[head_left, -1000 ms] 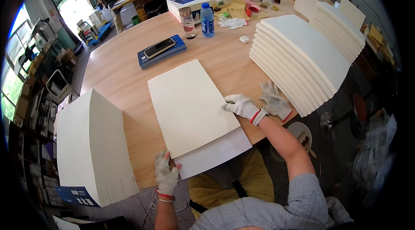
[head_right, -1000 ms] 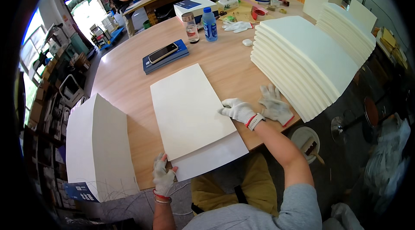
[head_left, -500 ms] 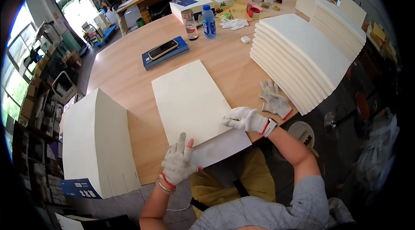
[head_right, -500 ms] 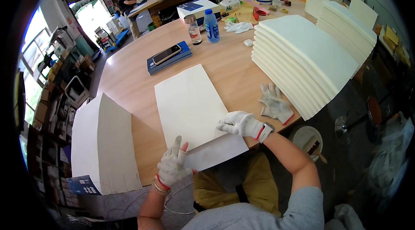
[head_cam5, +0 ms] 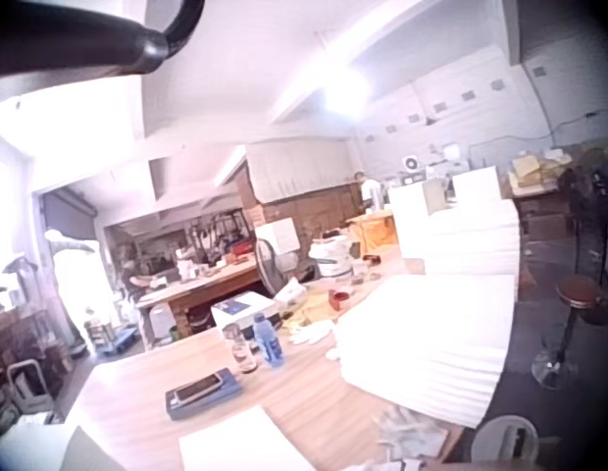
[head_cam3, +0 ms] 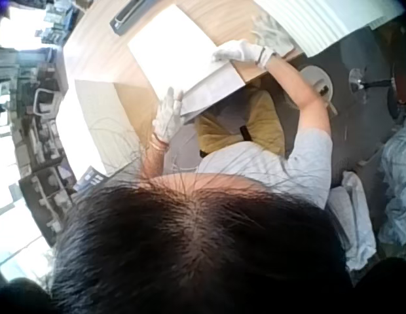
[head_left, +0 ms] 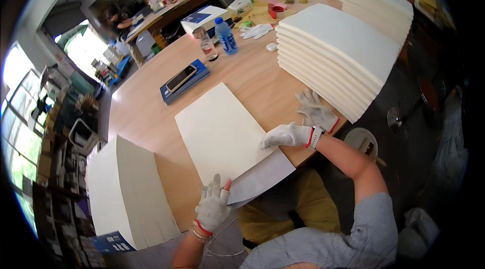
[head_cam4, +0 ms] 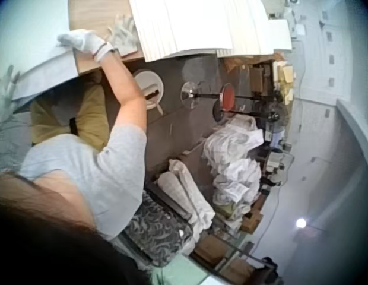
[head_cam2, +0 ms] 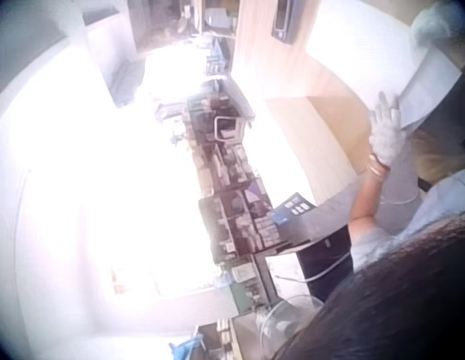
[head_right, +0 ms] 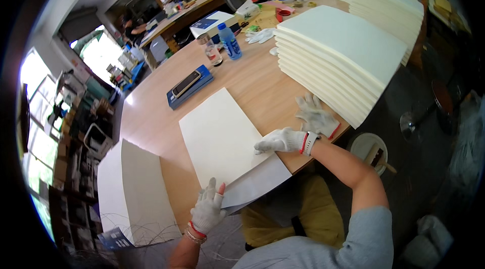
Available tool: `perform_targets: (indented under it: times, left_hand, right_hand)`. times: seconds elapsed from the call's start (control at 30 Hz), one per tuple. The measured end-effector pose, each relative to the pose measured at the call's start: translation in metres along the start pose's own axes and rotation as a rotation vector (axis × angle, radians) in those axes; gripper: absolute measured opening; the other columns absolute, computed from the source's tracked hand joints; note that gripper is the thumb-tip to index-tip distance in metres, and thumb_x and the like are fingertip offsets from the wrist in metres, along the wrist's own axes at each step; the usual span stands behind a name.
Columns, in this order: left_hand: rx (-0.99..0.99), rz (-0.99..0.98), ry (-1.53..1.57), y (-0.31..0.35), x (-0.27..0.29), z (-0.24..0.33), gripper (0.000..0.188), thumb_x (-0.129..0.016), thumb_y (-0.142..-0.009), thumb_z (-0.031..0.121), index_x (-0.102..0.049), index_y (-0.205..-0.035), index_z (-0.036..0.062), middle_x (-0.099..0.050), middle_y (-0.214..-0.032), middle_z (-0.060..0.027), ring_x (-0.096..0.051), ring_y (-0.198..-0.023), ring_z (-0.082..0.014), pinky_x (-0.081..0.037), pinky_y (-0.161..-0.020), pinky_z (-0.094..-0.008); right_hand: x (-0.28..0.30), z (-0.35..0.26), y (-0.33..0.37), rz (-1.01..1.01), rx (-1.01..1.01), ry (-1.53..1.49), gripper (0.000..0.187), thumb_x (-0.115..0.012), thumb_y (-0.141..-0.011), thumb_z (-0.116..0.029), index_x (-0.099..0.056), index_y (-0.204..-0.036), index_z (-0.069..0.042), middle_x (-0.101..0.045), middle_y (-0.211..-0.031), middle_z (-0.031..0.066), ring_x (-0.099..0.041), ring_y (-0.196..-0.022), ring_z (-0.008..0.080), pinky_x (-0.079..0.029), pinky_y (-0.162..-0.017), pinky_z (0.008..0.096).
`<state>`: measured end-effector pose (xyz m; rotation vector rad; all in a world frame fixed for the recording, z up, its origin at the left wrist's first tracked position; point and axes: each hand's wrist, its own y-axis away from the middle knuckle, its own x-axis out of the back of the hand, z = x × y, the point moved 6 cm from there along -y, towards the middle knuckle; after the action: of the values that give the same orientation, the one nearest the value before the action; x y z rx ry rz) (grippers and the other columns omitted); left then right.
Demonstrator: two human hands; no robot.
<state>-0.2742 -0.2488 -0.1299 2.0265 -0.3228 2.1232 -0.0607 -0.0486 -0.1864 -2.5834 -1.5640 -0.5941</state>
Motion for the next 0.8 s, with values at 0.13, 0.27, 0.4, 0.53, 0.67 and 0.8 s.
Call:
perform_targets:
  times: [0.13, 0.27, 0.4, 0.53, 0.67, 0.8]
  left_hand:
    - [0.271, 0.219, 0.546, -0.009, -0.019, -0.063, 0.035, -0.071, -0.073, 0.009, -0.068, -0.107, 0.0004, -0.067, -0.101, -0.015, -0.065, -0.08, -0.0213, -0.051, -0.068, -0.0282]
    - [0.682, 0.13, 0.71, -0.02, -0.037, -0.093, 0.02, -0.073, -0.08, 0.013, -0.072, -0.092, -0.0015, -0.066, -0.072, -0.0063, -0.058, -0.063, -0.0109, -0.046, -0.059, -0.0261]
    - [0.559, 0.278, 0.912, -0.013, -0.037, -0.095, 0.02, -0.074, -0.079, 0.016, -0.072, -0.091, -0.0008, -0.062, -0.063, -0.0019, -0.054, -0.058, -0.0101, -0.043, -0.056, -0.0287]
    - [0.611, 0.27, 0.75, -0.007, -0.037, -0.091, 0.019, -0.073, -0.077, 0.017, -0.071, -0.085, -0.0005, -0.062, -0.061, -0.0077, -0.055, -0.056, -0.0139, -0.043, -0.056, -0.0313]
    - [0.697, 0.148, 0.567, -0.017, -0.036, -0.09, 0.024, -0.073, -0.077, 0.024, -0.069, -0.082, 0.0001, -0.063, -0.063, -0.0147, -0.059, -0.056, -0.0221, -0.045, -0.058, -0.0353]
    - [0.768, 0.078, 0.56, -0.014, -0.036, -0.092, 0.03, -0.073, -0.078, 0.029, -0.069, -0.088, 0.0007, -0.065, -0.067, -0.0142, -0.063, -0.061, -0.0243, -0.048, -0.061, -0.037]
  right_hand:
    - [-0.003, -0.009, 0.002, 0.062, -0.013, -0.022, 0.041, -0.059, -0.093, -0.041, -0.067, -0.111, -0.005, -0.069, -0.109, 0.0108, -0.064, -0.105, 0.0229, -0.048, -0.093, 0.0339]
    - [-0.012, -0.01, -0.009, 0.234, -0.255, 0.529, 0.052, -0.064, -0.083, -0.056, -0.07, -0.101, -0.007, -0.069, -0.101, 0.016, -0.065, -0.098, 0.0321, -0.05, -0.084, 0.0393]
    - [-0.023, -0.001, -0.01, 0.532, -0.079, 0.539, 0.042, -0.073, -0.077, -0.045, -0.068, -0.087, -0.005, -0.066, -0.088, 0.0174, -0.065, -0.087, 0.0375, -0.051, -0.076, 0.0455]
    - [-0.026, -0.001, -0.01, 0.542, -0.107, 0.553, 0.037, -0.074, -0.076, -0.042, -0.069, -0.085, -0.006, -0.066, -0.087, 0.0174, -0.065, -0.085, 0.0369, -0.051, -0.075, 0.0447]
    - [-0.025, -0.007, -0.007, 0.537, -0.157, 0.562, 0.034, -0.074, -0.076, -0.04, -0.071, -0.083, -0.007, -0.067, -0.085, 0.0173, -0.066, -0.083, 0.0356, -0.052, -0.073, 0.0439]
    - [-0.023, -0.016, -0.012, 0.52, -0.207, 0.62, 0.035, -0.074, -0.077, -0.041, -0.072, -0.083, -0.007, -0.068, -0.085, 0.0164, -0.067, -0.083, 0.0346, -0.053, -0.073, 0.0434]
